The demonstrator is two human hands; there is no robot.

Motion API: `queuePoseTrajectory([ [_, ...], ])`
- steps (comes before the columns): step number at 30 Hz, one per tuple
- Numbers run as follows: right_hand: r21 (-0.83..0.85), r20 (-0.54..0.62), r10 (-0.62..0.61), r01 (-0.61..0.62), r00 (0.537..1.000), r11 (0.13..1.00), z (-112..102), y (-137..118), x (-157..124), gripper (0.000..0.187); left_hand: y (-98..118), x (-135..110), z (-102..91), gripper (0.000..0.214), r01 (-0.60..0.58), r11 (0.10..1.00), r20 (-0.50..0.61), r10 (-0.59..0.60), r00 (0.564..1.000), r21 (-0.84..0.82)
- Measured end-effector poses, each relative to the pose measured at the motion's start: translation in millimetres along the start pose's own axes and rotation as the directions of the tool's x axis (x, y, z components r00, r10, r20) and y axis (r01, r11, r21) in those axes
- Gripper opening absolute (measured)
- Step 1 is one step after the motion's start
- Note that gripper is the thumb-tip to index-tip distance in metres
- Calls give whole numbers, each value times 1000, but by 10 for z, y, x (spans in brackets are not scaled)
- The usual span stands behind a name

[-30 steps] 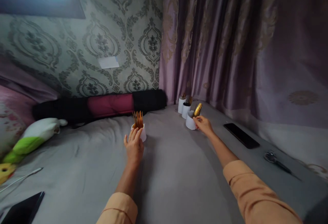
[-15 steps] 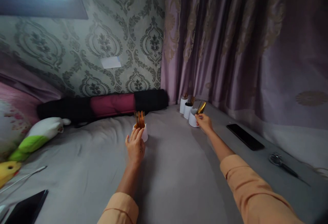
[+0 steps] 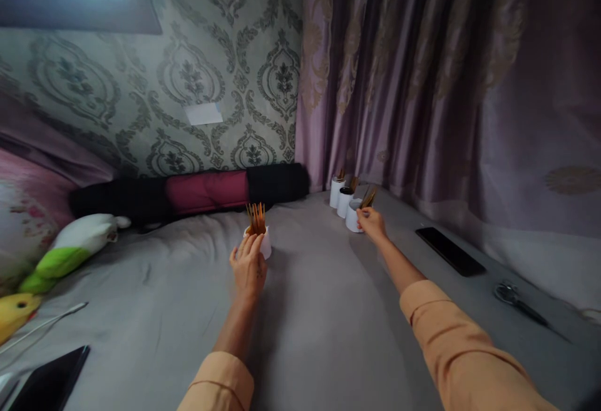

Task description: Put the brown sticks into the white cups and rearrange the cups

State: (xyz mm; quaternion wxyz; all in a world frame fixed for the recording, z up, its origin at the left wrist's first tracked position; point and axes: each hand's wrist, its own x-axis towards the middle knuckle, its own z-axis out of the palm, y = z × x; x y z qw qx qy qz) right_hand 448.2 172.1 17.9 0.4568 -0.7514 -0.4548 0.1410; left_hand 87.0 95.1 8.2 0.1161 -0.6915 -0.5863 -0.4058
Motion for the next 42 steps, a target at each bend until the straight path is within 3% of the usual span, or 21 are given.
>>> queuePoseTrajectory([
  [13, 27, -35, -10, 11, 999, 1000, 15, -7, -51, 26, 42, 47, 36, 31, 19, 1000, -65, -18, 998, 22],
  [24, 54, -11, -39, 39, 999, 998, 3, 13, -110, 42, 44, 67, 26, 30, 31, 1000, -48, -30, 998, 7],
  [32, 136, -103, -82, 95, 991, 986, -14, -130, -313, 48, 72, 85, 12, 29, 79, 997, -21, -79, 997, -6],
  [37, 199, -60, -157, 166, 986, 966, 66, -317, -521, 48, 35, 92, 42, 28, 79, 996, -22, -80, 997, -43],
  [42, 333, 75, -222, 185, 972, 924, 244, -518, -780, 46, -23, 114, 94, 29, 45, 985, -32, -51, 998, -166],
])
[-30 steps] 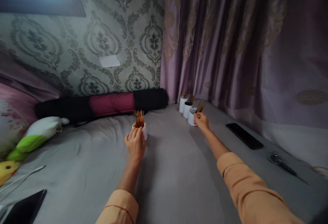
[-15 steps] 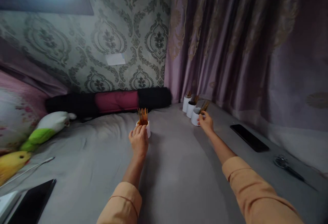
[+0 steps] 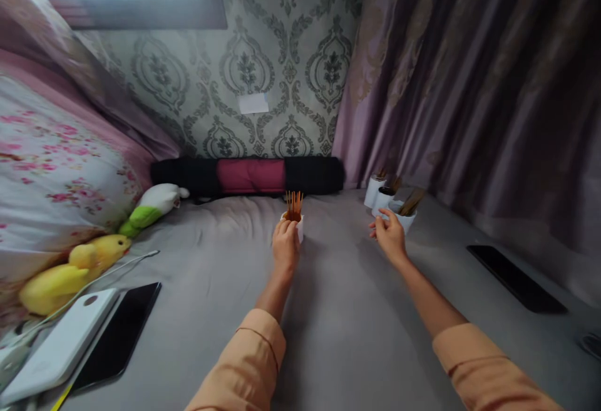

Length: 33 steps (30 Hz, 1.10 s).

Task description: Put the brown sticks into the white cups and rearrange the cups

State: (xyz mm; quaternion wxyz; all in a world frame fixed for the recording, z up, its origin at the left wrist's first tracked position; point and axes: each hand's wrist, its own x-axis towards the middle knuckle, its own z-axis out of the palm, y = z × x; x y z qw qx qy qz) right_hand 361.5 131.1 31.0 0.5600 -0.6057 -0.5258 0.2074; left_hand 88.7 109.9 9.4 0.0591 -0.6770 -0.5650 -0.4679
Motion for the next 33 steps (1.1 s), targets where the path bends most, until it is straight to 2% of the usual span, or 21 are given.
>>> queuePoseTrajectory([
  [9, 162, 270, -100, 58, 958, 985, 501, -258, -340, 44, 8, 43, -29, 25, -5, 999, 5, 5, 1000, -35],
  [16, 198, 423, -152, 72, 893, 977, 719, -448, -471, 38, 101, 40, -78, 22, -11, 1000, 65, 10, 998, 1],
  [21, 163, 522, -163, 90, 837, 983, 792, -511, -538, 37, 215, -4, -91, 23, 13, 1000, 118, -16, 993, 24],
  [25, 123, 571, -197, 154, 797, 980, 806, -496, -563, 37, 314, -43, -72, 25, 2, 1000, 156, -5, 988, 18],
  [30, 52, 608, -212, 228, 765, 972, 754, -474, -561, 39, 457, -79, -46, 23, -8, 1000, 216, 13, 976, -24],
  [33, 13, 613, -208, 253, 763, 967, 684, -480, -554, 39, 554, -96, -49, 23, -11, 999, 244, 24, 970, -52],
])
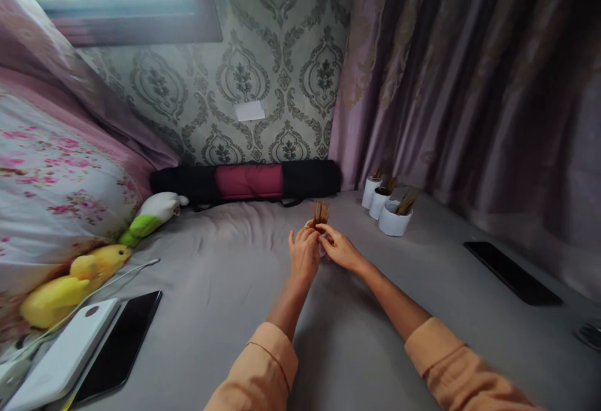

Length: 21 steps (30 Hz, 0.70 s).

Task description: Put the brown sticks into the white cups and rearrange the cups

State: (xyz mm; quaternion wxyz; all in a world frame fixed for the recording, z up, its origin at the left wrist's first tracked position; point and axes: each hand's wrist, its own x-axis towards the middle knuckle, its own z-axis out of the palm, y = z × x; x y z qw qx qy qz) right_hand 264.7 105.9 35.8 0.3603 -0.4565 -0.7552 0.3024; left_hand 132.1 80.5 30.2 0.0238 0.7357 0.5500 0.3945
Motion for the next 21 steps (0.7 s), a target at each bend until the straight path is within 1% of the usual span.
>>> queuePoseTrajectory([
  [5, -103, -16, 11, -13, 1000, 995, -118, 14, -69, 39, 128, -7, 7, 24, -12, 1000, 14, 12, 1000, -27],
  [11, -169, -30, 0, -5, 1000, 986, -230, 16, -141, 30, 194, -14, 48, 23, -34, 999, 20, 34, 999, -34],
  [14, -163, -24, 22, -26, 999, 986, -275, -8, -183, 28, 211, -31, 73, 24, -51, 998, 6, 52, 999, -29],
  [21, -91, 26, 73, -71, 997, 993, -374, -13, -300, 22, 252, -83, 140, 23, -128, 991, -9, 128, 992, -37],
])
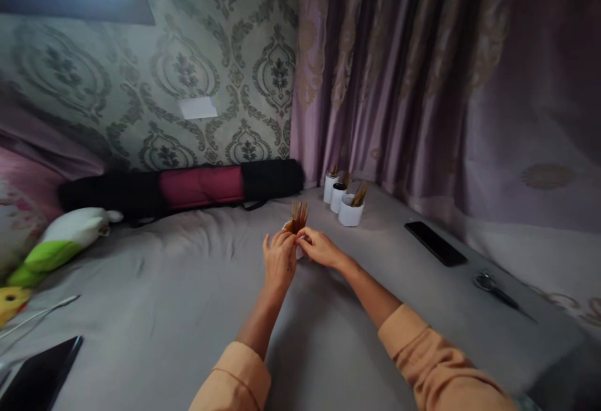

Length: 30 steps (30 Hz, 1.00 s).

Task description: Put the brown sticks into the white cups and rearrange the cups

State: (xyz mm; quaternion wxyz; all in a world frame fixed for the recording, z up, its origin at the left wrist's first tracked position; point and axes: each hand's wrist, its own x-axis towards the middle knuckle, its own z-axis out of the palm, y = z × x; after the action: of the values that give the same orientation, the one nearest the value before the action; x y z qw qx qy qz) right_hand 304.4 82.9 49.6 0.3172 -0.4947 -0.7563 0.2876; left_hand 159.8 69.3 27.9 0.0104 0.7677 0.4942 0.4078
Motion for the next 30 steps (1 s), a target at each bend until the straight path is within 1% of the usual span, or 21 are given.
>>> queuePoseTrajectory([
  [5, -17, -2, 19, -19, 1000, 1000, -57, 25, -74, 20, 65, 3, -1, 22, -42, 999, 24, 42, 999, -3],
  [10, -46, -22, 34, -35, 999, 998, -127, -5, -96, 18, 116, 28, -21, 23, -65, 998, 37, 64, 997, 12],
  [13, -45, -25, 27, -28, 999, 999, -162, -28, -109, 18, 116, 31, 6, 24, -76, 997, 37, 76, 996, 8],
  [17, -36, -49, 59, -60, 997, 998, -197, -14, -141, 19, 68, 18, 46, 28, -97, 995, 12, 97, 995, 17],
  [20, -43, -84, 98, -102, 992, 994, -249, 38, -175, 20, -20, -14, 23, 30, -84, 995, -30, 86, 996, 54],
  [23, -40, -128, 153, -159, 980, 987, -341, 113, -220, 21, -155, -73, -61, 29, -36, 994, -65, 43, 997, 101],
  [28, -35, -204, 193, -205, 960, 978, -551, 235, -334, 22, -433, -233, -311, 30, 76, 988, -110, -62, 992, 133],
  [30, -39, -235, 211, -226, 949, 973, -642, 283, -391, 22, -552, -316, -439, 31, 115, 984, -97, -103, 990, 136],
])
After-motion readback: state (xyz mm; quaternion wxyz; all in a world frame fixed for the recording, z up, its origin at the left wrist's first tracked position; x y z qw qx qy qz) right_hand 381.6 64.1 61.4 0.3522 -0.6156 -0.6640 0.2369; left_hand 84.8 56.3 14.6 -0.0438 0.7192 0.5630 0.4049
